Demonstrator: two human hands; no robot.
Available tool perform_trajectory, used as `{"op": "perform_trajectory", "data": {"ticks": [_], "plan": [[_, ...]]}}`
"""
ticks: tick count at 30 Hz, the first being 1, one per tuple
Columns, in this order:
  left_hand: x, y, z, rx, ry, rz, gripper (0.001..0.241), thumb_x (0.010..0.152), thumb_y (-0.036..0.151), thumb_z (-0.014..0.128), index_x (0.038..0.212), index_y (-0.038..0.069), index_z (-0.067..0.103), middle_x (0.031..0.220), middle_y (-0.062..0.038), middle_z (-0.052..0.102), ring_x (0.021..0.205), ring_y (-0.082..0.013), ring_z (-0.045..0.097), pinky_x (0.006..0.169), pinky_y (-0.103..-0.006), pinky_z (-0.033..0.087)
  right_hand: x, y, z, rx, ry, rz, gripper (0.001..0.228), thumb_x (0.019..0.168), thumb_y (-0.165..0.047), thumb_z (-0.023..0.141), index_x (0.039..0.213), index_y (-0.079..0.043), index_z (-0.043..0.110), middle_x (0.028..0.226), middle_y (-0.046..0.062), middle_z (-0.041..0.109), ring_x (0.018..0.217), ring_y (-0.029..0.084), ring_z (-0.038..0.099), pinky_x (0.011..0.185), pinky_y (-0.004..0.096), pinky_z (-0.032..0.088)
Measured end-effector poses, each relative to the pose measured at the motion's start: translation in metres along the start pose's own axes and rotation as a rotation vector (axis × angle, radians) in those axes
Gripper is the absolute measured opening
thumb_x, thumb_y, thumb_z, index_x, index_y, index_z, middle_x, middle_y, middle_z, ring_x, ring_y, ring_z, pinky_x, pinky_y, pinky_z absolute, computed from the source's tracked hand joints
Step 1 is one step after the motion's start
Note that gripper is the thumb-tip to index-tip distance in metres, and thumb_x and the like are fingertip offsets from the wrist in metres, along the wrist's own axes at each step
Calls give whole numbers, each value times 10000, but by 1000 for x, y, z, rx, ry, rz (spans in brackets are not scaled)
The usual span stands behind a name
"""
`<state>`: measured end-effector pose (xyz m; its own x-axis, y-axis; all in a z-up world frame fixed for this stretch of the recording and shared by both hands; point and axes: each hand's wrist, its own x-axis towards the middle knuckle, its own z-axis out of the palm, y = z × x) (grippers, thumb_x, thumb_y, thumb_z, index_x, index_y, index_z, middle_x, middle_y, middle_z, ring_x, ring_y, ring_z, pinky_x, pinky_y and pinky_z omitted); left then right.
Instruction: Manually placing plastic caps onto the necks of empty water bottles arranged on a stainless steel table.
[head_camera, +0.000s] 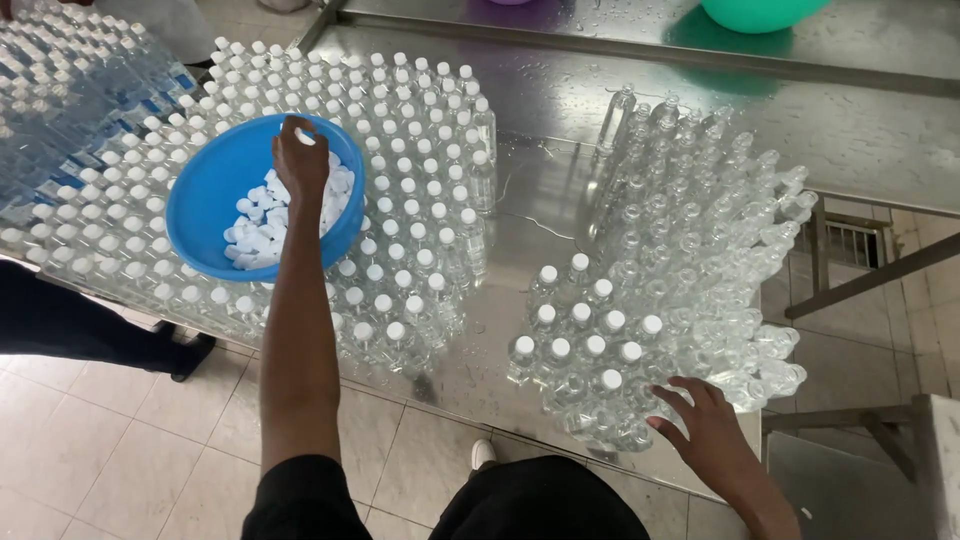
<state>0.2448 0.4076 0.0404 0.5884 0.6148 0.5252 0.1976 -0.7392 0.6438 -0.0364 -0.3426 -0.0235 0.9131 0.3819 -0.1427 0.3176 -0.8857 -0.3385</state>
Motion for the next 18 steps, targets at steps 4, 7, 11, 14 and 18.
{"op": "perform_trajectory", "data": {"ticks": [4, 7, 11, 14, 18], "plan": [[-16, -13, -17, 639, -246, 323, 419, 1038, -22, 687, 1426, 127, 628, 1525, -381, 457, 1138, -590, 631, 741, -567, 615, -7, 7, 0, 13, -67, 54, 551, 1002, -571, 598, 1509, -359, 637, 1604, -31, 521, 1546, 267, 391, 1225, 540, 415], [-16, -28, -19, 990, -250, 682, 368, 990, 154, 778, 1334, 203, 659, 1250, -222, 613, 830, -346, 682, 455, -348, 580, -8, 13, 6, -24, -59, 36, 527, 999, -573, 608, 1475, -351, 657, 1594, -27, 520, 1530, 291, 420, 1202, 566, 441], [-17, -23, -27, 484, -176, 278, 233, 1004, 50, 749, 1195, 148, 657, 1271, -267, 556, 827, -490, 639, 635, -535, 541, -13, -3, -5, 8, -131, 86, 539, 1010, -589, 573, 1493, -358, 644, 1625, -28, 487, 1578, 271, 364, 1212, 573, 410], [-29, 50, -57, -81, -222, -128, 116, 1036, 118, 689, 1121, 190, 656, 958, -112, 585, 631, -298, 548, 502, -449, 460, -6, -11, -8, 36, -86, 82, 527, 1016, -576, 560, 1486, -356, 652, 1623, -30, 494, 1562, 272, 384, 1198, 568, 423], [-73, 111, -72, -948, -542, -688, 224, 1050, 198, 646, 1270, 162, 639, 1117, -82, 670, 786, -186, 646, 443, -258, 434, 4, -44, -26, 197, 25, 39, 452, 1032, -445, 611, 1441, -273, 697, 1525, -14, 594, 1496, 254, 463, 1187, 519, 433]]}}
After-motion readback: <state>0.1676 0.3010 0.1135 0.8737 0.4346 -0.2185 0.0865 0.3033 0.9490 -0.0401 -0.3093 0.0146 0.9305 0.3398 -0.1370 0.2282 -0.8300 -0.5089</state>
